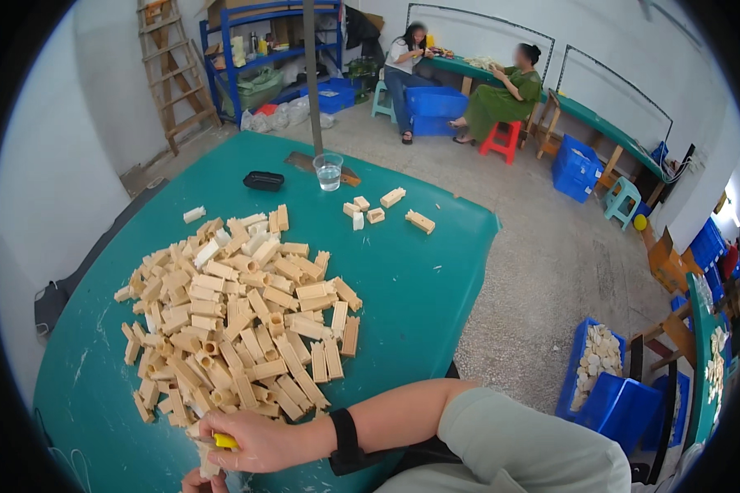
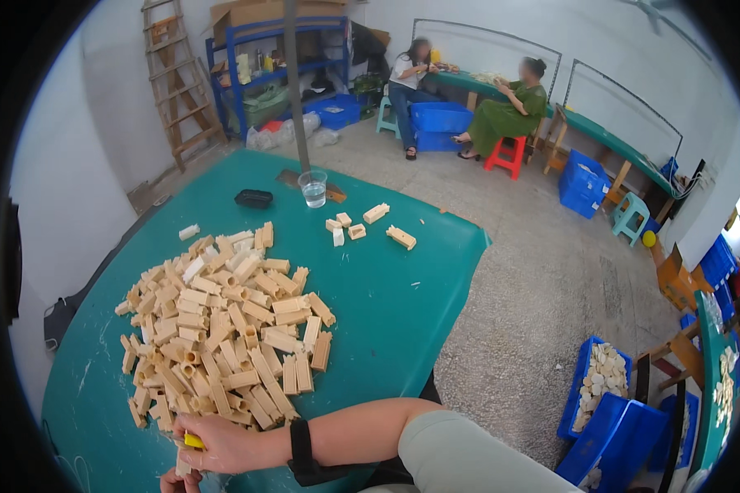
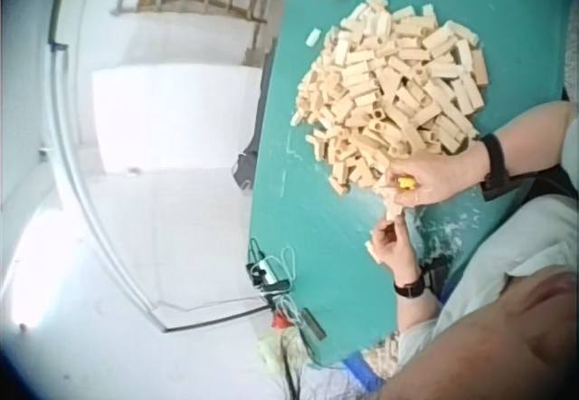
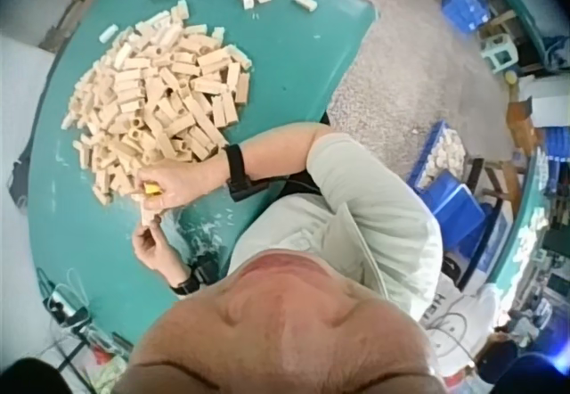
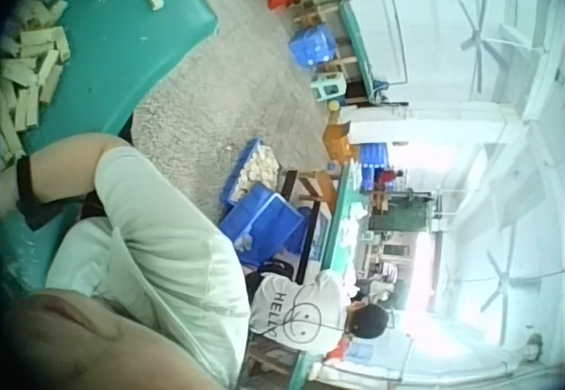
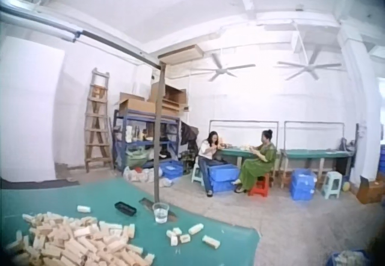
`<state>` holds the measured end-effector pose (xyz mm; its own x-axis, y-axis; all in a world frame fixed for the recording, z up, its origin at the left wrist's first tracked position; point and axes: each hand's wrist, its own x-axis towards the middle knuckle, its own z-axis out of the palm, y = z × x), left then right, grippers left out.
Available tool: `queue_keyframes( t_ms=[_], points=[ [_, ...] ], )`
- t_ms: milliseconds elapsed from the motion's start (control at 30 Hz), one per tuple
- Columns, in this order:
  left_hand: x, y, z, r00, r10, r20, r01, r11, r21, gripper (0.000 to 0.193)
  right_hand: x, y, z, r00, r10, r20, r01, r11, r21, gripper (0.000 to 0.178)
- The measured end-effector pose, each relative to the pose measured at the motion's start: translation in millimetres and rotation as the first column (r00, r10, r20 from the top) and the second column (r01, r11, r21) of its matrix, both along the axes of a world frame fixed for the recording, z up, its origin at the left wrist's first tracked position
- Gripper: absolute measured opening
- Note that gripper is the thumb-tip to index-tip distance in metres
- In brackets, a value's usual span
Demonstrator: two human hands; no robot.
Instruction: The person carves small rectangular wooden blocks using a yellow-handled knife, removing shavings and shaping the pieces. They repeatedly pick up blocks from a large pile on a green table, carve them, and place the finished pieces into a blue bin. Two other people are visible in the background, also working with similar wooden blocks.
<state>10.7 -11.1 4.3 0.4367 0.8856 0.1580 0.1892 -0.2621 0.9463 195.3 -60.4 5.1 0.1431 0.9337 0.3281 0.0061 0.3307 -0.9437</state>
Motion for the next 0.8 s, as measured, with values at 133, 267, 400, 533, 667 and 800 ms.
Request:
queue_keyframes(
  t_ms=[133,267,400,533,667,800],
  points=[
    [0,2,-1,1.0,-0.01,-0.017,0.009,0.999,-0.043,0.007,1,-3,7,0.997,-0.048,0.055,0.047,0.999,0.007,0.023],
    [2,-1,0,0.998,0.006,-0.062,-0.007,1.0,-0.03,0.006,7,-10,13,0.992,0.002,0.129,0.007,0.997,-0.076,0.033],
    [0,-1,-2,0.999,-0.017,-0.032,0.017,1.0,-0.003,0.006,7,-11,14,0.995,0.005,0.096,-0.003,1.0,-0.021,0.032],
    [6,-3,4,0.999,-0.045,-0.017,0.045,0.999,0.0,0.007,3,-3,4,0.997,0.058,-0.059,-0.061,0.997,-0.053,0.02],
    [5,-2,2,0.998,-0.056,0.016,0.056,0.998,-0.013,0.006,1,-3,0,1.0,-0.007,-0.017,0.007,1.0,-0.025,0.021],
    [1,1,-1,0.999,-0.043,-0.006,0.043,0.999,0.024,0.005,5,-15,21,0.994,-0.023,0.104,0.025,1.0,-0.018,0.026]
  ],
)
